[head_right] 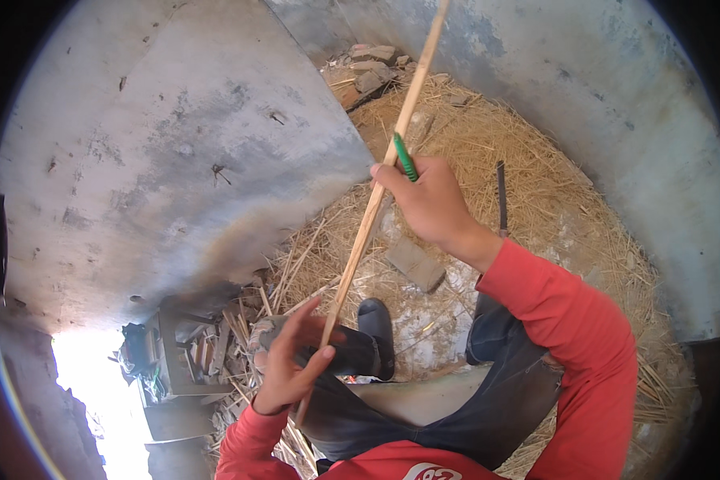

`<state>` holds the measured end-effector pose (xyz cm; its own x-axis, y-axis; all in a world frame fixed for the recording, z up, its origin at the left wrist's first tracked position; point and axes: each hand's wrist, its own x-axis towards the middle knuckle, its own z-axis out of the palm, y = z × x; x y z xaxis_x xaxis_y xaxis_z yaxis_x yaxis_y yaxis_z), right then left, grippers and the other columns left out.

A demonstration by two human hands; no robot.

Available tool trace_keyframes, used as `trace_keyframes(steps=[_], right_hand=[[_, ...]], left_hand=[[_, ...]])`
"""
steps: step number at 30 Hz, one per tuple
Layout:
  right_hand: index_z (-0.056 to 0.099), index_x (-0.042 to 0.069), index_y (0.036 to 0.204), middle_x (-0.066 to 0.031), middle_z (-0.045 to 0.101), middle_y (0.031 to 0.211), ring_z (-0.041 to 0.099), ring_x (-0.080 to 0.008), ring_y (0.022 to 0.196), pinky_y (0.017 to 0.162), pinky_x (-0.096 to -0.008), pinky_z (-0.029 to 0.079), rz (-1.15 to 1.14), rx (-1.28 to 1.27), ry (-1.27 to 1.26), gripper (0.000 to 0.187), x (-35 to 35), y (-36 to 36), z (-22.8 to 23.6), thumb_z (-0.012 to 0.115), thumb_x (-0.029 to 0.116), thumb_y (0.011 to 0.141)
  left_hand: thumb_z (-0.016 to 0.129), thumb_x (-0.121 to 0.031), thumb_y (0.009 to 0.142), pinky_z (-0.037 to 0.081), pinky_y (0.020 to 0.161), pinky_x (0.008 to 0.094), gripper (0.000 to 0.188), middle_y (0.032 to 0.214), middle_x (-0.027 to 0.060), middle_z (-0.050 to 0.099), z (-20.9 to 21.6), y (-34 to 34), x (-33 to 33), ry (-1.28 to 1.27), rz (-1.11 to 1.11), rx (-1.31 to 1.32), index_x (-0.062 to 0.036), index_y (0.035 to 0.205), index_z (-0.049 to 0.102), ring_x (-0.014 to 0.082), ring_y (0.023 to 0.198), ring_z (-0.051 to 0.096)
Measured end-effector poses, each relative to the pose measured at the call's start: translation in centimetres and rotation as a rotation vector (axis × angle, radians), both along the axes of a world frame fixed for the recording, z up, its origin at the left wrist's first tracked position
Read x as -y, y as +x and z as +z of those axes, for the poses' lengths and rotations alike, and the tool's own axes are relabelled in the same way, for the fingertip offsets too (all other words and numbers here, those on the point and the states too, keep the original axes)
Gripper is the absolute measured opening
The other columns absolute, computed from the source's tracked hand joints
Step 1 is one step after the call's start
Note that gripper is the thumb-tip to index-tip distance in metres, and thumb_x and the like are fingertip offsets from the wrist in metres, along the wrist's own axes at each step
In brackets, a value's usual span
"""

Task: The person shapes a long thin wood strip, first using a small green utility knife to shave edges and then using a larger saw-like blade to scrape and thin the material.

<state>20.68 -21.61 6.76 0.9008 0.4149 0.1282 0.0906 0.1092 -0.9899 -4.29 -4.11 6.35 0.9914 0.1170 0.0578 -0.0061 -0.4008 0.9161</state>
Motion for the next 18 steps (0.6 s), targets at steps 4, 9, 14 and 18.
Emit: trace_keyframes(steps=[4, 9, 14, 18], right_hand=[[0.073, 0.002, 0.084, 0.0039, 0.048, 0.059, 0.042, -0.0059, 0.055, 0.052, -0.0282, 0.033, 0.020, 0.159, 0.040, 0.032, -1.7, 0.4, -0.5, 0.068, 0.031, 0.094], [0.071, 0.002, 0.084, 0.0046, 0.046, 0.060, 0.041, -0.0063, 0.056, 0.054, -0.0291, 0.033, -0.007, 0.032, 0.005, 0.036, -1.0, 1.2, -0.3, 0.067, 0.036, 0.095], [0.067, 0.001, 0.084, 0.0009, 0.043, 0.059, 0.040, -0.0094, 0.056, 0.055, -0.0312, 0.034, 0.127, 0.084, -0.214, 0.043, 0.7, 1.7, -0.1, 0.062, 0.042, 0.097], [0.066, 0.000, 0.091, -0.0094, 0.047, 0.058, 0.048, -0.0202, 0.055, 0.056, -0.0361, 0.038, 0.262, 0.384, -0.439, 0.045, 0.6, 0.0, -1.0, 0.055, 0.043, 0.099]], left_hand=[[0.050, -0.006, 0.103, 0.054, 0.067, 0.0263, 0.057, 0.103, 0.0142, 0.068, -0.8, 1.7, -1.0, -0.288, -0.203, -0.274, -0.0058, 0.155, 0.026, 0.0158, 0.073, 0.067], [0.046, -0.014, 0.107, 0.043, 0.050, 0.0221, 0.046, 0.075, 0.0016, 0.051, -2.8, 3.9, 0.7, -0.476, -0.181, -0.163, -0.0053, 0.151, 0.035, 0.0081, 0.058, 0.052], [0.049, -0.015, 0.107, 0.032, 0.046, 0.0202, 0.040, 0.071, -0.0017, 0.048, -5.6, 5.0, 0.8, -0.522, -0.032, -0.007, -0.0005, 0.144, 0.044, 0.0035, 0.053, 0.041], [0.051, -0.014, 0.106, 0.033, 0.049, 0.0179, 0.038, 0.072, -0.0042, 0.049, -4.7, 5.3, -0.1, -0.640, 0.032, -0.038, 0.0023, 0.141, 0.046, 0.0011, 0.055, 0.042]])
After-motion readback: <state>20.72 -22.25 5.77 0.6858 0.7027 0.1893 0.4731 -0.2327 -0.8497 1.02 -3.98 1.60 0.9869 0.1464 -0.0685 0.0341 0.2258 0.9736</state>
